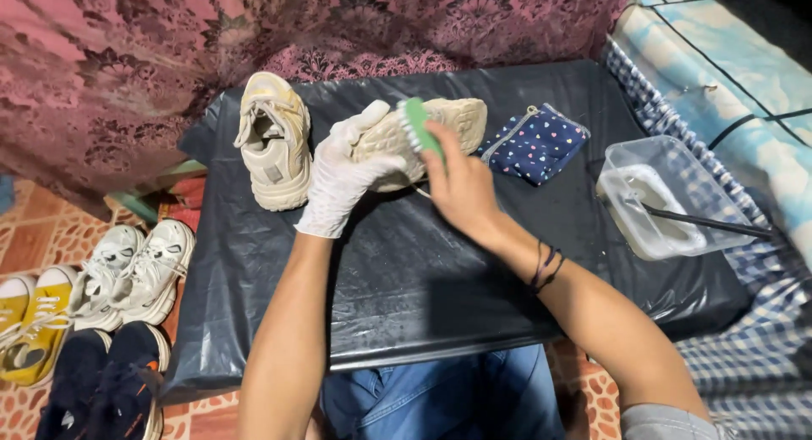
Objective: The person scrubs the sole of a white sneaker using a green brush and a cleaning solution. They then switch to a black brush to continue scrubbing the sole and the side of the shoe.
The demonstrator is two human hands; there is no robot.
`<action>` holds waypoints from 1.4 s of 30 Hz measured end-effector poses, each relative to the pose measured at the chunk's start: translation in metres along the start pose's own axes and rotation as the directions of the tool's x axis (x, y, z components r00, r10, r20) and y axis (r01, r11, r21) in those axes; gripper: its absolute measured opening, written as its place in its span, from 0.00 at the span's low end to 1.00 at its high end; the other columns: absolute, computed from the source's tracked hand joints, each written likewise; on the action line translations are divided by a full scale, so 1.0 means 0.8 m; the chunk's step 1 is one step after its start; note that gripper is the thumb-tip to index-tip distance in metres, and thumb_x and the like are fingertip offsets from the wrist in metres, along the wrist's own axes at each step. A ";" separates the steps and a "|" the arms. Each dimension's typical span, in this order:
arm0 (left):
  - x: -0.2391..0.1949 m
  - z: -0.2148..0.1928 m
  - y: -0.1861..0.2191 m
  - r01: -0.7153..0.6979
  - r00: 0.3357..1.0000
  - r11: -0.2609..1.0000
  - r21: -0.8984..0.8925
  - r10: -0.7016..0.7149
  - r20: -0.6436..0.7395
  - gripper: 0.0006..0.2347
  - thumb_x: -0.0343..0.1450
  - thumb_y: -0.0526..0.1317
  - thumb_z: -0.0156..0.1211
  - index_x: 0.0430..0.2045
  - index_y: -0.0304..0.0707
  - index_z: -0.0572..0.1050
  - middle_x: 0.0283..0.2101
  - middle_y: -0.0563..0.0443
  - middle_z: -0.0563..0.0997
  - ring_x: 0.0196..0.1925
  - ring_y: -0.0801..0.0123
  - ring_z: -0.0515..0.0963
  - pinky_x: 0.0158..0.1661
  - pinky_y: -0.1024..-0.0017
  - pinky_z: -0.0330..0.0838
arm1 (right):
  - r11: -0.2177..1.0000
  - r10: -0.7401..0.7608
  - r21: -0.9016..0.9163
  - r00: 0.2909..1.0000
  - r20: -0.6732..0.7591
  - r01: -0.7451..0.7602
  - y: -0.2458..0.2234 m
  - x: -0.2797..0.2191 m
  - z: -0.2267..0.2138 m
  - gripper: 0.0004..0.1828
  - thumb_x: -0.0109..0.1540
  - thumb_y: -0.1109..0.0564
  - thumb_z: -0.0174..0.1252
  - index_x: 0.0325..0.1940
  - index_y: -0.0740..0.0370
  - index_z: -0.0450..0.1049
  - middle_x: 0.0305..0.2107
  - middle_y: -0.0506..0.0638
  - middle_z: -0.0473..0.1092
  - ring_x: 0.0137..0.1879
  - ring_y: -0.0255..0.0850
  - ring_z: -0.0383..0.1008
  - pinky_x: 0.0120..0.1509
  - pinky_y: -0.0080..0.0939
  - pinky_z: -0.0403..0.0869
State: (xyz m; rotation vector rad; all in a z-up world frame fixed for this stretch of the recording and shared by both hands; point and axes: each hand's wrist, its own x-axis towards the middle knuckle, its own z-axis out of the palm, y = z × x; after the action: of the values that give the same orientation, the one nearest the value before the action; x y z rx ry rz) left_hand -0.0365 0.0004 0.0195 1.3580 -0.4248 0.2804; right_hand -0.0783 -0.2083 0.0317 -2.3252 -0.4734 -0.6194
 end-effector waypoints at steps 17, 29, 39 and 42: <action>0.001 0.011 0.056 -0.150 0.989 0.775 0.613 0.114 0.098 0.37 0.58 0.47 0.80 0.65 0.57 0.68 0.49 0.45 0.79 0.55 0.52 0.77 0.61 0.53 0.69 | 0.985 0.166 -0.050 0.983 0.075 -0.163 0.019 0.018 -0.021 0.19 0.71 0.43 0.43 0.67 0.38 0.60 0.28 0.68 0.77 0.42 0.72 0.78 0.50 0.67 0.73; 0.007 -0.004 0.047 -0.135 0.991 0.517 0.845 0.080 0.109 0.36 0.56 0.43 0.81 0.60 0.65 0.72 0.46 0.55 0.76 0.54 0.60 0.75 0.58 0.60 0.72 | 0.980 0.186 0.053 0.975 0.121 -0.194 0.014 0.010 -0.012 0.20 0.71 0.48 0.42 0.68 0.44 0.56 0.34 0.75 0.76 0.45 0.74 0.77 0.51 0.70 0.72; 0.009 -0.015 0.027 -0.156 0.987 0.588 0.794 0.116 0.108 0.24 0.57 0.44 0.81 0.48 0.58 0.79 0.43 0.56 0.74 0.52 0.63 0.75 0.54 0.63 0.73 | 0.992 0.071 -0.110 0.985 0.157 -0.054 -0.013 -0.004 0.003 0.21 0.70 0.45 0.44 0.67 0.43 0.59 0.29 0.69 0.77 0.41 0.69 0.80 0.50 0.67 0.75; 0.007 0.003 0.037 -0.199 0.978 0.627 0.753 0.169 0.118 0.24 0.56 0.38 0.81 0.46 0.49 0.80 0.42 0.49 0.74 0.50 0.56 0.75 0.53 0.60 0.74 | 0.986 0.164 -0.027 0.982 0.094 -0.162 0.012 0.009 -0.004 0.20 0.71 0.48 0.41 0.68 0.44 0.56 0.30 0.70 0.76 0.42 0.72 0.78 0.48 0.69 0.74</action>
State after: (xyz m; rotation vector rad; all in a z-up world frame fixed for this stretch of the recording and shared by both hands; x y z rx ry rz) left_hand -0.0450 0.0037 0.0485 2.1694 -0.5020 0.6651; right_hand -0.0686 -0.2158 0.0325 -2.3913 -0.3173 -0.4370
